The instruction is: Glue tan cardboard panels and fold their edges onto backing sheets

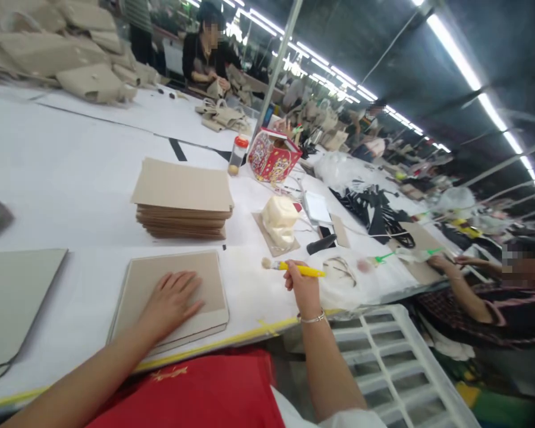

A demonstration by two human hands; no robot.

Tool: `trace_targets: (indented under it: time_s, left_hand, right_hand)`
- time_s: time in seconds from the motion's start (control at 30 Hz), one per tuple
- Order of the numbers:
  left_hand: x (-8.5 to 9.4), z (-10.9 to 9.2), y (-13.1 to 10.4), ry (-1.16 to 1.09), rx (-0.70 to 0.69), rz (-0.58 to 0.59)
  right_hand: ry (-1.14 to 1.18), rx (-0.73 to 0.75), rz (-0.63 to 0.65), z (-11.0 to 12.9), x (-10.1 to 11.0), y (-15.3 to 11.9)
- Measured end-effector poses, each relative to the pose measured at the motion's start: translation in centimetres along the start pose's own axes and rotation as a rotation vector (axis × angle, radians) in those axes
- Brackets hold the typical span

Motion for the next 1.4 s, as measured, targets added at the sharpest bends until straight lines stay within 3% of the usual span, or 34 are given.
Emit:
trace_targets:
  time_s: [0.1, 0.17, 0.37, 0.57, 0.73, 0.83, 1.0, 1.2, 1.27, 1.4]
  left_hand:
    - [-0.1, 0.0, 0.0, 0.007, -0.009, -0.005]
    - [-0.1, 0.0, 0.0, 0.011, -0.012, -0.005]
    - [-0.2, 0.0, 0.1, 0.016, -0.006, -0.019]
    - [-0.6, 0.2, 0.1, 0.044, -0.022, -0.024]
    - [-0.7, 0.2, 0.1, 0.046, -0.021, -0.047]
    - [-0.6, 0.1, 0.1, 0.037, -0.023, -0.052]
    - [-0.6, 0.2, 0.2, 0.019, -0.020, -0.044]
    - [0.4, -0.1, 0.0, -0.016, 0.045, 0.043]
    - [0.9, -0.2, 0.1, -0.047, 0.072, 0.068]
    - [1.5, 0.3, 0.3, -0.129, 0.115, 0.106]
  right_hand:
    - [-0.118, 0.012, -0.176, -0.4, 2.4, 4.2]
    - [-0.156, -0.024, -0.229, -1.2, 2.4, 6.5]
    - [-0.231, -0.070, -0.183, -3.4, 0.0, 10.3]
    - [-0.385, 0.029, -0.253, -2.0, 3.3, 13.7]
    - [-0.502, 0.042, -0.114, -2.0, 3.0, 16.4]
    - [-0.534, 0.074, -0.049, -2.3, 2.7, 16.3]
    - [-0.561, 0.201, 0.081, -2.2, 3.2, 13.8]
    - [-0.499, 0.266, 0.175, -1.5, 4.0, 11.1]
    - [-0.370, 0.169, 0.097, -1.7, 3.8, 11.3]
    - [-0.132, -0.031, -0.177, -2.3, 2.9, 12.0]
Point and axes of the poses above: each hand's wrist, its own y-axis towards the middle knuckle, its own x-axis out of the back of the hand, z = x × y, the point moved 2 cm from there along y, towards the middle knuckle, and after that the axes turned 4 degrees about y, right-handed, at the moved point
